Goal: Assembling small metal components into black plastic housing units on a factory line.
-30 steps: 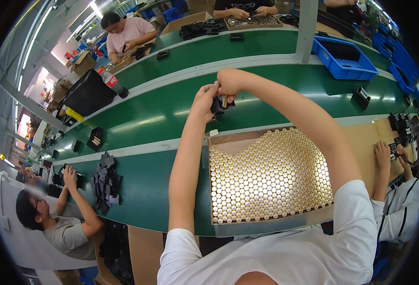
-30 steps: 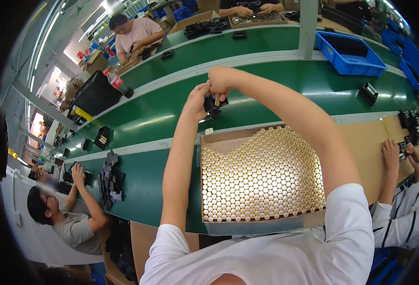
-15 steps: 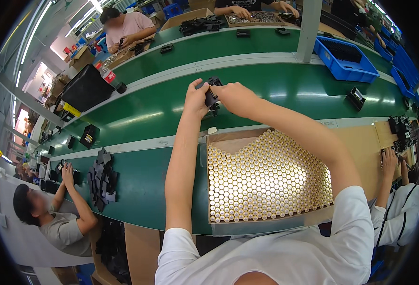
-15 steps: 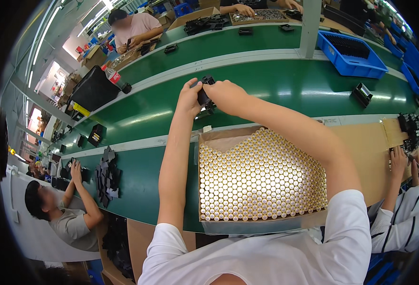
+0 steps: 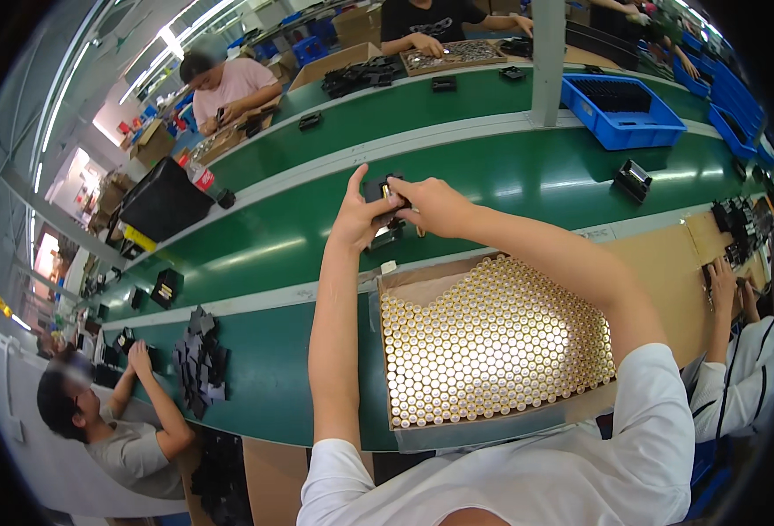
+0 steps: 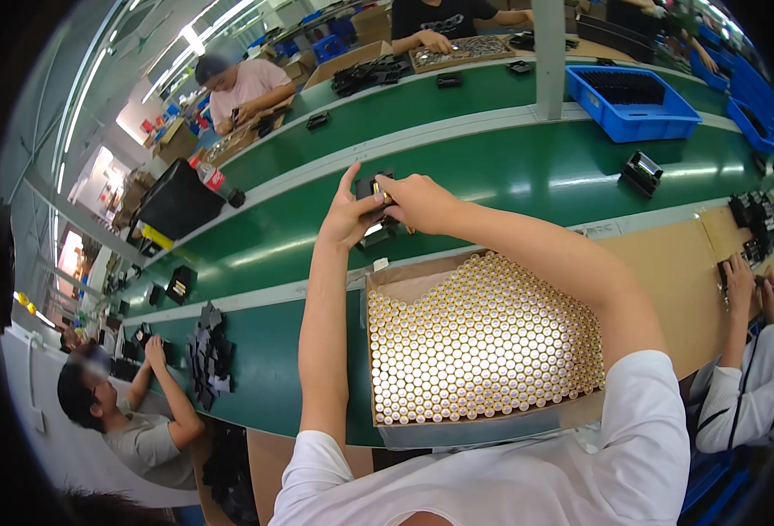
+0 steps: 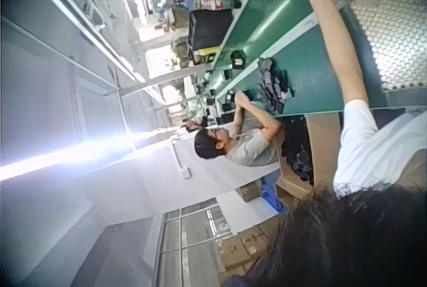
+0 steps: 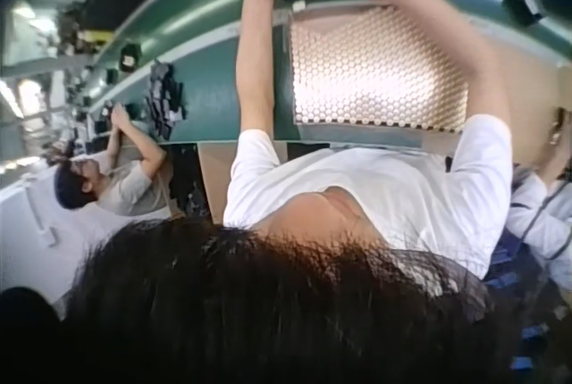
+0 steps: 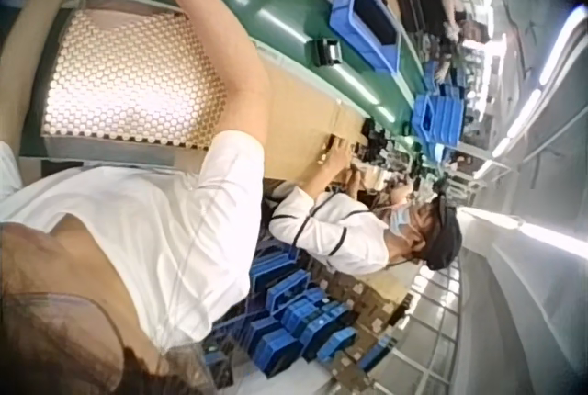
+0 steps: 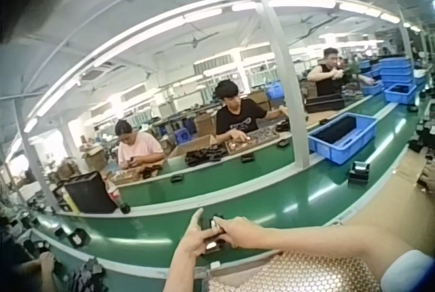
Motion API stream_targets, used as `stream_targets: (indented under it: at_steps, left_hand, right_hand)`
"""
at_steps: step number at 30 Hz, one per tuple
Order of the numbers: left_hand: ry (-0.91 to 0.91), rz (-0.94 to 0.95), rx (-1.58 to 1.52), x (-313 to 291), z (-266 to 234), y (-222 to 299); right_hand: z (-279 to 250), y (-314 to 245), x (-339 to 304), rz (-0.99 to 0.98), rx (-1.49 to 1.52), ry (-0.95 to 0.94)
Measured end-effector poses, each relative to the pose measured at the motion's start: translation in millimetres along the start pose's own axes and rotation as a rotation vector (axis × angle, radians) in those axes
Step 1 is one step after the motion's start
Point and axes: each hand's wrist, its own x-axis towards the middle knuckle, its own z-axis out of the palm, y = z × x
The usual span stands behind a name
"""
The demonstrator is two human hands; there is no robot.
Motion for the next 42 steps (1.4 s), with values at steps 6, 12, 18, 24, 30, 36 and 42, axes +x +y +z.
stream_targets:
  at_steps: [6,12,18,24,30,36,42]
  left_hand:
    - [0.054,-0.014,0.061,1,-7,-3]
    - [0.126,-0.056,0.011,8,-19,2]
    - [0.164,-0.039,0.072,5,-11,-1]
    - [0.176,-0.01,0.092,15,-12,-8]
    - [0.289,-0.039,0.029,19,-26,-5]
    - [0.343,-0.052,0.249,11,-24,-3]
    - [0.539,0.007,0.94,0,-39,13]
  right_hand:
    - [-31,-4,16,0.049,0.172,-0.227]
    - [-40,5,52,0.189,0.19,-0.235]
    - [-12,30,74,-0.035,0.024,-0.117]
    - [20,41,76,-0.15,-0.141,0.094]
    - [34,15,51,-0.05,-0.408,0.06]
    - [33,7,37,-0.036,-0.379,-0.097]
    - [28,-60,13,0.039,0.073,0.012]
